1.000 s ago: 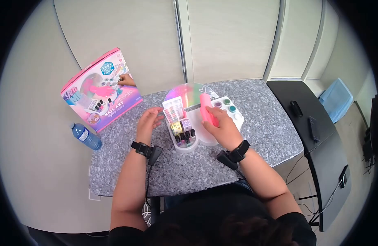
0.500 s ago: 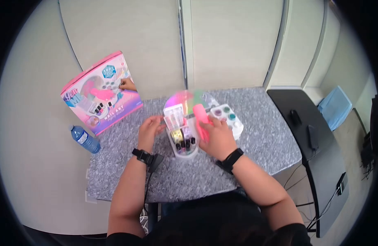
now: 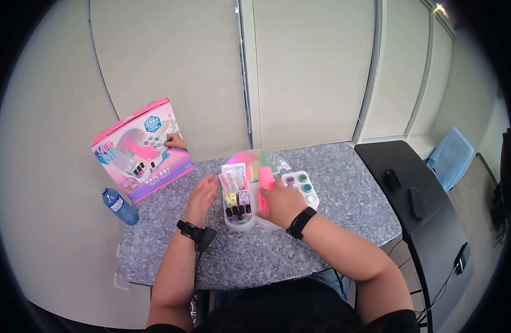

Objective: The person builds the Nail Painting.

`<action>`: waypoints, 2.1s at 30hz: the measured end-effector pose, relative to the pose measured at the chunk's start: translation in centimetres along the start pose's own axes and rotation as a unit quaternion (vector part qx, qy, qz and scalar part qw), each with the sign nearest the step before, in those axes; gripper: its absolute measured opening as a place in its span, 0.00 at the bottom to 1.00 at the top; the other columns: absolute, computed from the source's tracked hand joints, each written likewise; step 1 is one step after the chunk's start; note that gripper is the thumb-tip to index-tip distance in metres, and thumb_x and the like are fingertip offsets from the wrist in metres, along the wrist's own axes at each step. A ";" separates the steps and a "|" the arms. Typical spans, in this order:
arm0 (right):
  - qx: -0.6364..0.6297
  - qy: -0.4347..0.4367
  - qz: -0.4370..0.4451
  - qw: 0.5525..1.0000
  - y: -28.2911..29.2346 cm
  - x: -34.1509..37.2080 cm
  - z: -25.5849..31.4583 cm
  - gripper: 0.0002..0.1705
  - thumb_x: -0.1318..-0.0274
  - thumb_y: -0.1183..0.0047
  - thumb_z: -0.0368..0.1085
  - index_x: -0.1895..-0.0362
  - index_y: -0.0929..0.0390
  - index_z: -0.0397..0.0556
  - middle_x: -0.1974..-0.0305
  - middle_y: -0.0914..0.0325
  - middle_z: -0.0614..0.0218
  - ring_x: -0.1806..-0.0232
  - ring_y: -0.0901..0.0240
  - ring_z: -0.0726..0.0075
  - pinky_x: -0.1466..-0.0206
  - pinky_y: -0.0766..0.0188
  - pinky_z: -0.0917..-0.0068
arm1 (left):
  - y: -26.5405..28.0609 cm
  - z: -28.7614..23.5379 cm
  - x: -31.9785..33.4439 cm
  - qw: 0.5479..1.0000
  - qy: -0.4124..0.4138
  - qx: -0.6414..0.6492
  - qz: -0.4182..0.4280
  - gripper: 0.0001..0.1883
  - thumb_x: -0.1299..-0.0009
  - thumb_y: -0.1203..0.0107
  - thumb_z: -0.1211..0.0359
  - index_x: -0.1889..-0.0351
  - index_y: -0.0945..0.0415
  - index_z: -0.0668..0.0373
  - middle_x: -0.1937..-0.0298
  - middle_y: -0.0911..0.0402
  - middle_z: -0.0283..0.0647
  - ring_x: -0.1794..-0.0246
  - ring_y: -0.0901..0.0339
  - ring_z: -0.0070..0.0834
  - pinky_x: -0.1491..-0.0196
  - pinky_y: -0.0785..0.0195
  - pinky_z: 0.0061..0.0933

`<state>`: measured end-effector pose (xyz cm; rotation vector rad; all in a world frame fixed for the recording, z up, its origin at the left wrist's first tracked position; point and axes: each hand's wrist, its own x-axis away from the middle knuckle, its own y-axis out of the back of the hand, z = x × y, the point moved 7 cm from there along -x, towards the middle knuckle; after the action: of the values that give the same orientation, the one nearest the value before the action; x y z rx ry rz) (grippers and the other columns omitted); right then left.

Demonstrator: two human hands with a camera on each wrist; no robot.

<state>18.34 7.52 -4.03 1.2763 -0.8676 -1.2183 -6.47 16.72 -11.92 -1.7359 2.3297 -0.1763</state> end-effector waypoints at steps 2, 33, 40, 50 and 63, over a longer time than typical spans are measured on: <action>-0.006 0.014 0.010 1.000 1.0 -1.0 -0.9 0.37 0.42 0.29 0.59 0.32 0.16 0.57 0.44 0.17 0.50 0.48 0.14 0.40 0.44 0.16 0.48 | 1.1 0.3 -0.8 1.000 0.014 0.005 -0.024 0.37 0.12 0.53 0.45 0.13 0.42 0.56 0.13 0.35 0.46 0.12 0.40 0.40 0.18 0.46 0.41; -0.782 -0.186 0.167 0.570 -11.3 -10.7 -25.4 0.36 0.18 0.52 0.59 0.33 0.27 0.33 0.39 0.14 0.39 0.41 0.11 0.45 0.41 0.12 0.58 | 4.5 5.8 -7.6 0.976 0.179 -0.030 -0.119 0.21 0.15 0.43 0.56 0.32 0.18 0.59 0.45 0.10 0.40 0.45 0.11 0.30 0.42 0.17 0.31; -0.759 -0.153 0.176 0.608 -10.6 -9.8 -24.2 0.33 0.18 0.50 0.56 0.33 0.24 0.37 0.40 0.12 0.48 0.43 0.10 0.53 0.43 0.13 0.61 | 3.5 6.0 -8.4 0.983 0.138 -0.116 -0.040 0.20 0.15 0.42 0.61 0.33 0.17 0.62 0.44 0.10 0.38 0.50 0.13 0.21 0.46 0.21 0.20; -0.653 -0.130 0.108 0.739 -7.7 -8.4 -22.5 0.20 0.27 0.34 0.53 0.41 0.12 0.57 0.52 0.12 0.77 0.54 0.20 0.81 0.55 0.24 0.77 | 1.5 4.6 -8.1 0.991 0.072 -0.101 0.049 0.23 0.15 0.42 0.68 0.25 0.25 0.66 0.34 0.13 0.40 0.35 0.16 0.26 0.30 0.26 0.28; -0.628 -0.073 0.103 0.768 -6.5 -7.4 -23.6 0.17 0.28 0.30 0.52 0.46 0.10 0.58 0.56 0.12 0.81 0.54 0.18 0.82 0.46 0.22 0.74 | 0.9 3.3 -7.9 0.978 0.016 -0.203 0.038 0.18 0.18 0.43 0.72 0.33 0.18 0.66 0.40 0.10 0.40 0.40 0.14 0.26 0.33 0.23 0.30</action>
<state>38.51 20.61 -12.72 -0.0177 -0.1169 -1.3097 -4.28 24.64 -14.40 -1.8160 2.5894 0.3092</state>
